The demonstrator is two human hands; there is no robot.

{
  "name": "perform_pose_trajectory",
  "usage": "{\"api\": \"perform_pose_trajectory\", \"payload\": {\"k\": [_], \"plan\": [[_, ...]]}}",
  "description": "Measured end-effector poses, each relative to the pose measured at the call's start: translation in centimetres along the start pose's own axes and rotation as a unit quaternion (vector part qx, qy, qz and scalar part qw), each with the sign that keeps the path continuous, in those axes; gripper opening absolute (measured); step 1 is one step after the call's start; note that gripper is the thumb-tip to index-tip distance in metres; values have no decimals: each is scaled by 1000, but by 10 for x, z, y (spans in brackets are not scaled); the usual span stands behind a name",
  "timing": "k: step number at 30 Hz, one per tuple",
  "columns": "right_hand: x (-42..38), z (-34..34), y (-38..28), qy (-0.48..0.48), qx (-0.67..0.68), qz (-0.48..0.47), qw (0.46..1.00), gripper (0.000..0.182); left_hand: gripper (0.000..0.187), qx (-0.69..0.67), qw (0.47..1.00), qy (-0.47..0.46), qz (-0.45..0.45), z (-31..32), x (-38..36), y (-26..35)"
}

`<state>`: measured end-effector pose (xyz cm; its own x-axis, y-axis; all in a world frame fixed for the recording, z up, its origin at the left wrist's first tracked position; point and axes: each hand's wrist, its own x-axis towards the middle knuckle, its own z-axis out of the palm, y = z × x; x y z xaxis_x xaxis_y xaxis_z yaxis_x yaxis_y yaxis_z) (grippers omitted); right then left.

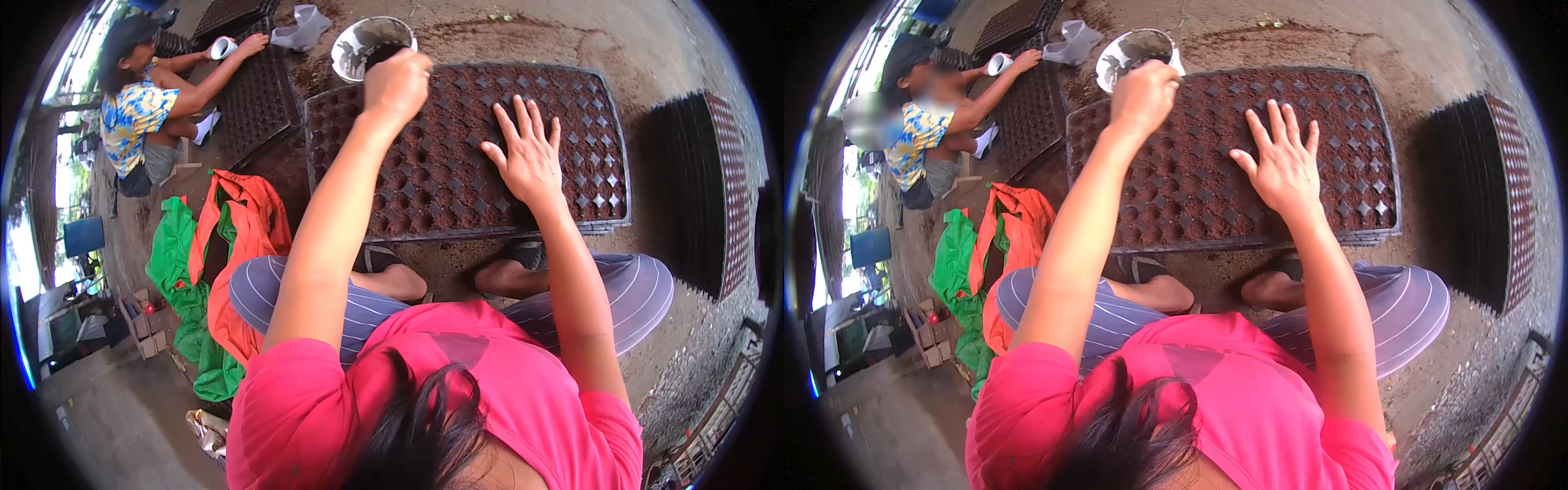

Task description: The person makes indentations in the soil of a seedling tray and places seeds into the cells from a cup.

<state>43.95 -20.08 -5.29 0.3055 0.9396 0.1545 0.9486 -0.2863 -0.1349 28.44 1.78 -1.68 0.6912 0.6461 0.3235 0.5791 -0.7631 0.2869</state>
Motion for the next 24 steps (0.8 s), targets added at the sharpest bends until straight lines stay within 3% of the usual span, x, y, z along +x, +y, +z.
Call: {"api": "perform_pose_trajectory", "payload": {"k": [3,6,10,14,18,24], "plan": [[1,-1,-1,-5,-2,-3,1000,73,15,41,997,-58,24,8,1,-1],[0,3,1,11,5,-2,1000,73,15,-35,999,21,6,-13,-7,9],[-1,-1,1,6,3,3,1000,70,15,-15,997,-73,26,-6,-21,8],[-2,3,4,11,-2,5,1000,69,14,-52,998,-25,7,-25,-22,11],[-3,4,3,17,-2,2,1000,72,10,4,994,-98,58,-20,-41,26],[-4,5,5,23,8,5,1000,72,12,-44,997,-58,35,-30,-52,34]]}}
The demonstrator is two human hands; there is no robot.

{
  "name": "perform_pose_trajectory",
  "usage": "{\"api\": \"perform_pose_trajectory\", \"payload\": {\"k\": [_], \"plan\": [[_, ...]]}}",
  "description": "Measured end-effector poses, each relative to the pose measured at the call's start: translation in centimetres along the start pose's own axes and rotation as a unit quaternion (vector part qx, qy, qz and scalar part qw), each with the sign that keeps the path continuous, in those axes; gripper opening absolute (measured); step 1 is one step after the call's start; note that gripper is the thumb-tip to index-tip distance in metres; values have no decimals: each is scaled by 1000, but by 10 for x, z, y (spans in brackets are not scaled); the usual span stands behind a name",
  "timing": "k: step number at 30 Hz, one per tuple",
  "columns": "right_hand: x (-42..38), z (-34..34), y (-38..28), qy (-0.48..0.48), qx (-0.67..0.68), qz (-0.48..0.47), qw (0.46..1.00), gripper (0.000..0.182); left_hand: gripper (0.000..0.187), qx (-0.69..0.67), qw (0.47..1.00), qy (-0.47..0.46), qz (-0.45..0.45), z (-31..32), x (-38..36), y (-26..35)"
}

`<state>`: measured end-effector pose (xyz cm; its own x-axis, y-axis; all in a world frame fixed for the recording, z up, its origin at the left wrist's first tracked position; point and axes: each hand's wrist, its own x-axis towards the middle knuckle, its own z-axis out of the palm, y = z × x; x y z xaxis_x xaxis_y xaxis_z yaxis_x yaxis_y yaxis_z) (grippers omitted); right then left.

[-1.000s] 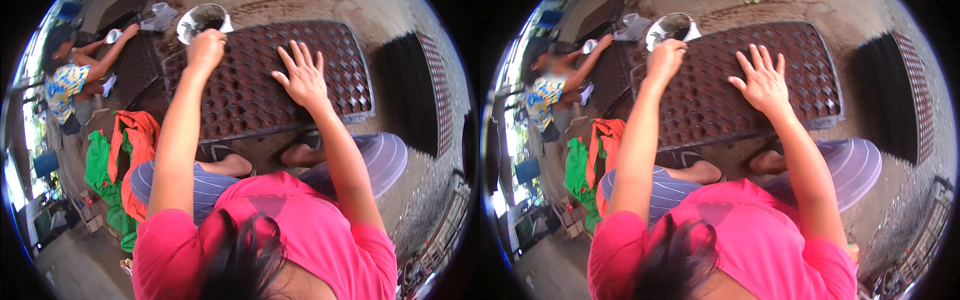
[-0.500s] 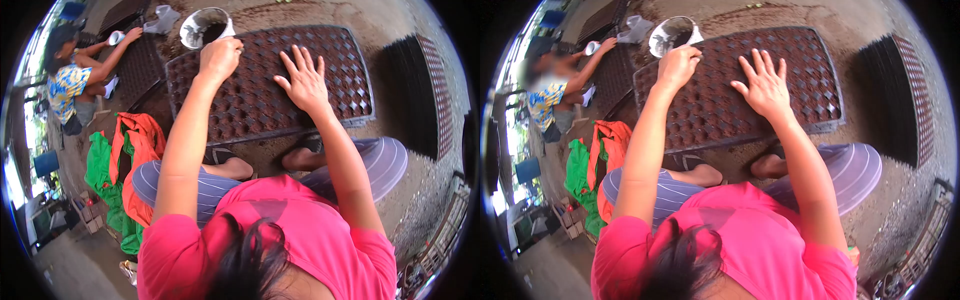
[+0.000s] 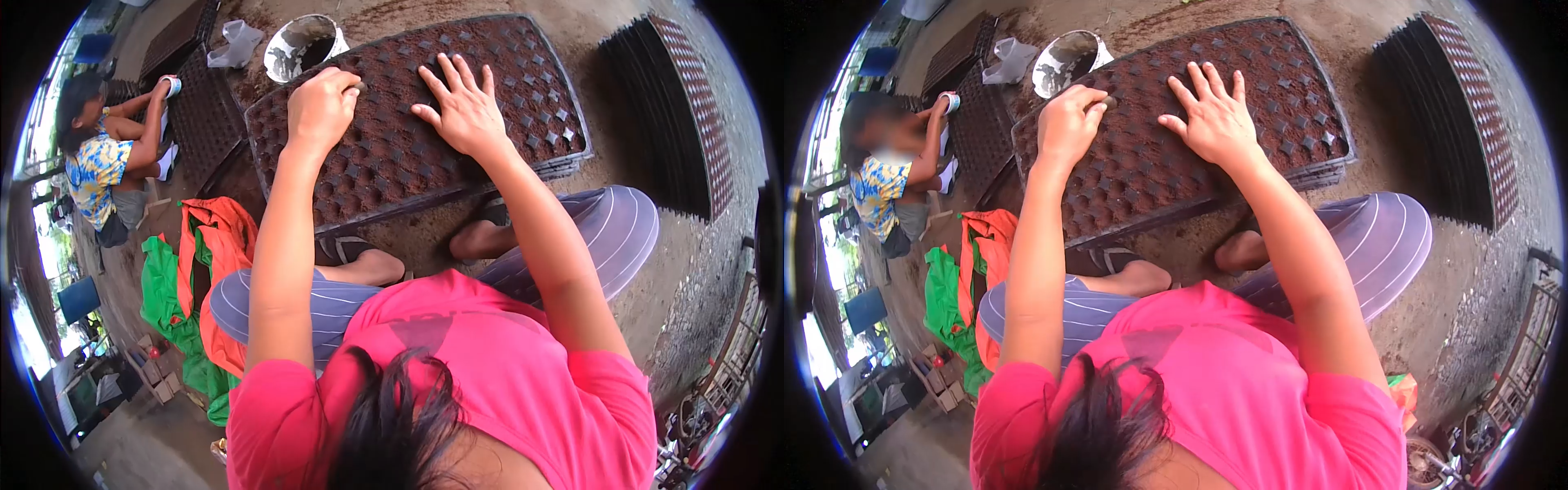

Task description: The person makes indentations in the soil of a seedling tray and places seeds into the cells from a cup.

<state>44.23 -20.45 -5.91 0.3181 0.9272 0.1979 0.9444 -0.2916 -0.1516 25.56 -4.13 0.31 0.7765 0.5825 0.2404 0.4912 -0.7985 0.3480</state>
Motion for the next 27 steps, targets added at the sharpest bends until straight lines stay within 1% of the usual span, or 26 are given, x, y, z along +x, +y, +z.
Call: {"api": "perform_pose_trajectory", "payload": {"k": [2,4,6,8,10,11,14,16,18,19,20,22,24,26,27], "plan": [[-1,1,0,4,-10,-4,1000,72,13,15,999,-44,25,13,-16,-1],[1,4,1,10,-3,-4,1000,75,13,13,999,-44,21,2,-19,4],[-1,6,1,15,-3,-6,1000,75,12,-21,1000,5,22,-11,-25,12],[-1,7,1,18,-2,-5,1000,75,12,-21,999,11,28,-13,-34,17],[-2,7,1,20,1,-7,1000,75,11,-8,996,-45,73,1,-48,19],[-2,7,1,18,2,-9,1000,75,11,-14,996,-11,84,9,-50,18],[-3,4,0,13,-5,-4,1000,74,11,-29,998,5,61,-12,-54,33],[-2,6,1,8,-14,-1,1000,73,12,-48,998,-4,50,-15,-63,40],[-3,7,1,13,-17,-5,1000,73,14,-18,995,-68,76,-6,-77,42],[-3,6,1,11,-16,-4,1000,73,14,-33,996,-39,77,-3,-80,43],[-1,6,0,14,-17,-3,1000,73,14,-32,996,-37,81,-4,-82,42],[-3,9,1,19,-6,-9,1000,76,10,-66,996,-1,61,-17,-88,54],[-4,10,3,16,-12,-6,1000,76,10,-78,994,7,69,-14,-96,57],[-4,9,1,0,-7,-3,1000,75,10,-56,993,-29,101,1,-110,54],[-4,10,3,-4,5,-6,1000,76,9,-58,993,-14,100,-3,-110,58]]}}
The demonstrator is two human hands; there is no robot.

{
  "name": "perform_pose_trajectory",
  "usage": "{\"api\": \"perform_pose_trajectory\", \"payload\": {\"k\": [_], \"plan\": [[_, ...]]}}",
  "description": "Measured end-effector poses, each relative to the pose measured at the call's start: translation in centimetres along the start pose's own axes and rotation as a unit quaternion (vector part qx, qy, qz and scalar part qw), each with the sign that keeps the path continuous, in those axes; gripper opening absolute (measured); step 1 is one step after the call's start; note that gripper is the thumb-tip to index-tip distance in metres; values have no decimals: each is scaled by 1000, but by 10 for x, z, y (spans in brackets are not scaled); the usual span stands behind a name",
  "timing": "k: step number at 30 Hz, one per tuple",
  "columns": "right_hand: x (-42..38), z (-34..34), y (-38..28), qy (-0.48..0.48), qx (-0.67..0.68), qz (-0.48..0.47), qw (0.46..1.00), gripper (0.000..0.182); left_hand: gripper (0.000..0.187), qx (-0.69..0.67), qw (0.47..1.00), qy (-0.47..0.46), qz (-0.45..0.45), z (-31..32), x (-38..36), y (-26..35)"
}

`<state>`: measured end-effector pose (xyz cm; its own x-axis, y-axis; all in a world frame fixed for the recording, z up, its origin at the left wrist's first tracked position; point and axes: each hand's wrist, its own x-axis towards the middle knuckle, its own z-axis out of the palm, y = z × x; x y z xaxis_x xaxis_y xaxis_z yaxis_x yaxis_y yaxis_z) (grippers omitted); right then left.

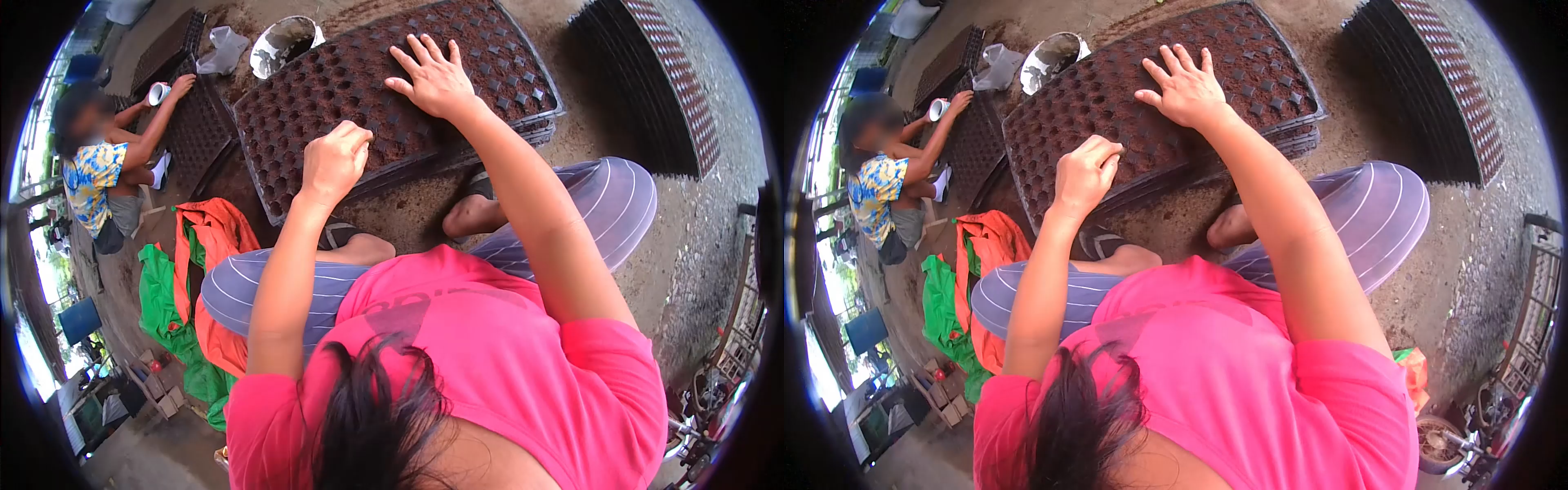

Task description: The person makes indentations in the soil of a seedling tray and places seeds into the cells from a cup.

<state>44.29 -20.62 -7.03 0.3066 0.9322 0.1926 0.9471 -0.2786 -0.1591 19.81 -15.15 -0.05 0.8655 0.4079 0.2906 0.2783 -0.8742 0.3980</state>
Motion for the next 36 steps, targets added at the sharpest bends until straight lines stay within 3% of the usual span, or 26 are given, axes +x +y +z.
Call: {"api": "perform_pose_trajectory", "payload": {"k": [4,7,11,13,15,16,18,19,20,21,23,26,27,30,36], "plan": [[-3,-7,14,48,75,38,995,77,11,-33,999,20,-8,-17,-9,21],[-16,-28,36,179,112,115,971,69,11,-19,1000,-25,3,2,-27,17],[-75,-70,118,409,236,201,858,64,13,-36,999,15,-6,-14,-28,29],[-115,-62,154,510,225,395,730,60,11,-50,998,41,-16,-22,-28,33],[-150,-34,189,558,300,559,535,60,14,-89,994,47,-36,-30,-27,41],[-171,-3,215,546,404,600,422,63,16,-84,994,60,-18,-30,-26,41],[-206,83,254,442,584,640,230,85,17,-84,994,57,-32,-33,-23,48],[-196,66,225,453,526,708,132,78,17,-64,996,48,-44,-37,-22,53],[-212,122,243,367,572,706,200,91,16,-63,996,66,-14,-39,-20,58],[-203,168,249,309,508,772,225,90,15,-47,997,51,-40,-49,-19,74],[-193,153,256,292,530,761,234,89,9,-45,996,71,-11,-58,-13,104],[-168,107,266,292,612,706,206,88,8,-55,993,103,8,-41,-20,62],[-167,102,254,283,634,693,193,88,7,-31,992,62,-109,-56,-20,90],[-174,98,228,262,670,671,181,87,18,-47,988,76,-129,-63,-11,128],[-187,92,215,254,697,646,181,85,18,-146,970,94,-172,-42,0,125]]}}
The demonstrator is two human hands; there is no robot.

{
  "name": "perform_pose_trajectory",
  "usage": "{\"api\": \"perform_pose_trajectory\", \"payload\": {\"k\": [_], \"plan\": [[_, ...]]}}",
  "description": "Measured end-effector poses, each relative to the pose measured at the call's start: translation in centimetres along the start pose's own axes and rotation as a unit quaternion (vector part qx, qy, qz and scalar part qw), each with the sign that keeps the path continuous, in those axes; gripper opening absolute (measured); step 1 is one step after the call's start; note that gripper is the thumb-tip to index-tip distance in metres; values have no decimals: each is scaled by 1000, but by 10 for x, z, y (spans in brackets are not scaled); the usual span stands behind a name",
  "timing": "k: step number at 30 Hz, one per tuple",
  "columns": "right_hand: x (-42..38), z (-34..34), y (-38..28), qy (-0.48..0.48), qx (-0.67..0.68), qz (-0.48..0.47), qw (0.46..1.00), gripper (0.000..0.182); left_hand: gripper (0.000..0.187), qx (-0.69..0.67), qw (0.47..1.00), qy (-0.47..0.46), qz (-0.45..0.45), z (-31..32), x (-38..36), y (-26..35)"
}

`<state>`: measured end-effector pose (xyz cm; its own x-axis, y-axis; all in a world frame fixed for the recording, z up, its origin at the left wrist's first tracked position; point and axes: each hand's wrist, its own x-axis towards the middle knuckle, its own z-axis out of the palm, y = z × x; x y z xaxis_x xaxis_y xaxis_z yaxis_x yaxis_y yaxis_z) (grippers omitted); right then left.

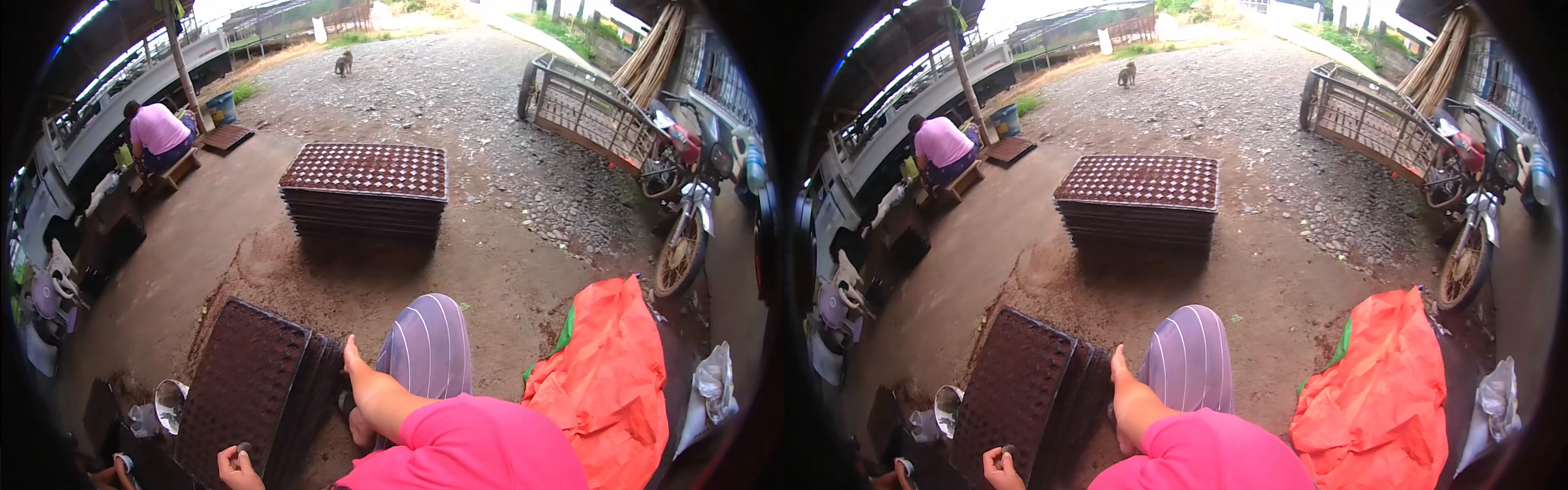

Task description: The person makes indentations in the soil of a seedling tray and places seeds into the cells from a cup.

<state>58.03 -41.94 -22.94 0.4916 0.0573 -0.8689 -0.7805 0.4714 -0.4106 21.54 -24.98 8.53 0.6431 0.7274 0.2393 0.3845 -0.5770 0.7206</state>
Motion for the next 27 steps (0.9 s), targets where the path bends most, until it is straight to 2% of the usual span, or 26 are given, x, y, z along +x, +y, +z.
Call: {"api": "perform_pose_trajectory", "payload": {"k": [4,11,13,17,22,25,27], "plan": [[-2,-13,2,-6,3,-5,1000,84,18,-66,997,-23,-37,5,3,-11],[-5,-19,22,-13,-10,-12,1000,83,17,-68,994,-26,-76,-6,8,-18],[-4,-22,28,-15,-13,-13,1000,83,17,-105,991,-24,-85,-9,8,-16],[-1,-26,39,-19,-21,-15,999,82,16,-133,987,-24,-90,-6,10,-27],[3,-27,45,-28,-31,-21,999,81,17,-99,990,-26,-94,-5,7,-24],[-4,-26,43,-31,-19,-6,999,73,18,-110,989,-29,-94,-4,5,-26],[-13,-26,41,-32,-15,-3,999,73,17,-136,987,-23,-82,0,3,-36]]}}
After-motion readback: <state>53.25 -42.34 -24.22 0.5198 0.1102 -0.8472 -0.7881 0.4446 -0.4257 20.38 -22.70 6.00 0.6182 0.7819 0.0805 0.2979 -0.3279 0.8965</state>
